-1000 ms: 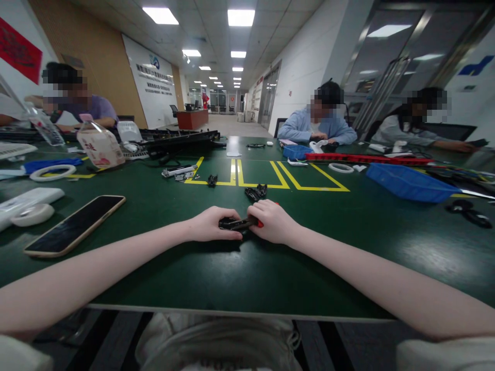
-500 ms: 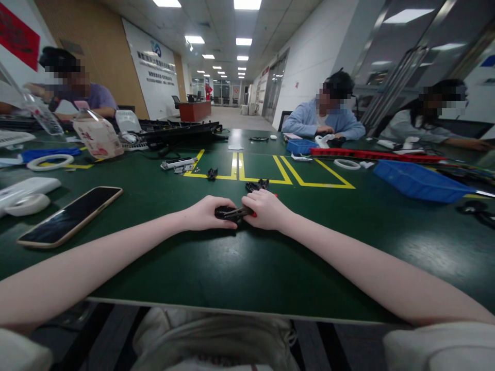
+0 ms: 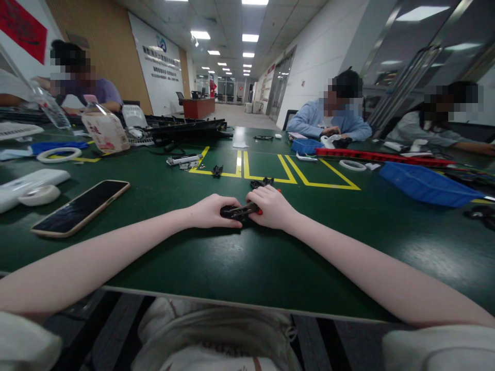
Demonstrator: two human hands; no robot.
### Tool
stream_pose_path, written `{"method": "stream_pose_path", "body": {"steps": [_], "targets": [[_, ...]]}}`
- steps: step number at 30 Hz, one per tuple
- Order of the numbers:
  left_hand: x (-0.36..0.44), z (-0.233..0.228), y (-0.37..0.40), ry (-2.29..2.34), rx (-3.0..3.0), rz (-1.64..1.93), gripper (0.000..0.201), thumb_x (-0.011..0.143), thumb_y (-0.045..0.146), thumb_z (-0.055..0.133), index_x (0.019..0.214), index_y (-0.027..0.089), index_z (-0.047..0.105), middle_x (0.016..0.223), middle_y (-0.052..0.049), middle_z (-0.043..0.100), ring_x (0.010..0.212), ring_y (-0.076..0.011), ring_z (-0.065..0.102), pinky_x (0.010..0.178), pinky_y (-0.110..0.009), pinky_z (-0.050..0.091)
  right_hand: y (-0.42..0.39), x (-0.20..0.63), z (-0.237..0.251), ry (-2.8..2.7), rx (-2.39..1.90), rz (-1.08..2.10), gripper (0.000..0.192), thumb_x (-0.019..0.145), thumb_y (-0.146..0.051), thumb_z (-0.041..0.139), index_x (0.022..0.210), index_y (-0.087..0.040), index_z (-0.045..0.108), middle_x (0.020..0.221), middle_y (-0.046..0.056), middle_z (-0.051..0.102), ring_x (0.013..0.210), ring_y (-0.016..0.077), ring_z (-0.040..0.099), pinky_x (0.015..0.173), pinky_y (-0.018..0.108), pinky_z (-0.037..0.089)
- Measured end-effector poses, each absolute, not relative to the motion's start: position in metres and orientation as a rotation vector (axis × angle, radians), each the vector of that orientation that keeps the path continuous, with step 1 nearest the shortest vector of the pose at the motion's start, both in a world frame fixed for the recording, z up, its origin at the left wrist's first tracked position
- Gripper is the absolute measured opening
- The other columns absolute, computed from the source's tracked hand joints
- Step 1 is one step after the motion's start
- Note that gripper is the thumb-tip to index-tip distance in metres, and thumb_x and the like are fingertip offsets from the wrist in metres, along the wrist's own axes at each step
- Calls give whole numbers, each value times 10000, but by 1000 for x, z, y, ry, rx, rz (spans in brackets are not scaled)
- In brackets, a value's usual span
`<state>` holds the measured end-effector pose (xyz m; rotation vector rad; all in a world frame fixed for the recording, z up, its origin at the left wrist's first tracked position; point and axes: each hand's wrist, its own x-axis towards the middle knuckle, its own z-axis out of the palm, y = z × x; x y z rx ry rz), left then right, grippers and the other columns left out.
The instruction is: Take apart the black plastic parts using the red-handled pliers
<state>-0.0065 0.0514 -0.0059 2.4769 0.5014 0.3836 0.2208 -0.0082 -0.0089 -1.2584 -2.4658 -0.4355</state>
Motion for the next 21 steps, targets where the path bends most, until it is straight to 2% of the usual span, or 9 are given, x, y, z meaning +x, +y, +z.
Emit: {"method": "stream_pose_path", "body": {"steps": [4,11,15,17,21], "targets": [[-10,-9,55,500,2565,454,422,815,550,712,1029,187,685,871,-10,690,791,-174,633,696,-266,436,-8,223,-9,-2392,-1252,-418,141,784,-240,584,914,-188,583,880,90,684,854,240,599,796,352,387],[-15,-10,63,518,2755,515,414,823,555,704,1051,210,699,1039,-50,640,912,-209,639,816,-329,456,-11,225,-8,-2314,-1268,-392,131,794,-248,585,913,-205,553,887,77,691,835,235,602,787,352,396],[-16,-7,57,581,2769,574,571,790,578,737,1217,217,625,1150,-61,656,1060,-257,626,938,-394,403,-11,225,-8,-2298,-1294,-395,139,802,-235,580,935,-202,563,908,84,696,861,244,611,792,358,392],[-16,-5,54,587,2744,665,619,799,574,734,1276,211,582,1162,-65,665,1075,-253,626,961,-398,383,-12,224,-8,-2299,-1309,-399,156,805,-238,581,955,-197,575,927,91,702,877,252,612,792,364,389],[-17,-2,49,528,2770,827,337,898,488,662,1098,218,677,974,-18,704,952,-196,647,937,-359,365,-12,223,-8,-2302,-1338,-415,179,812,-249,586,979,-187,590,947,101,703,901,260,611,800,368,385]]}}
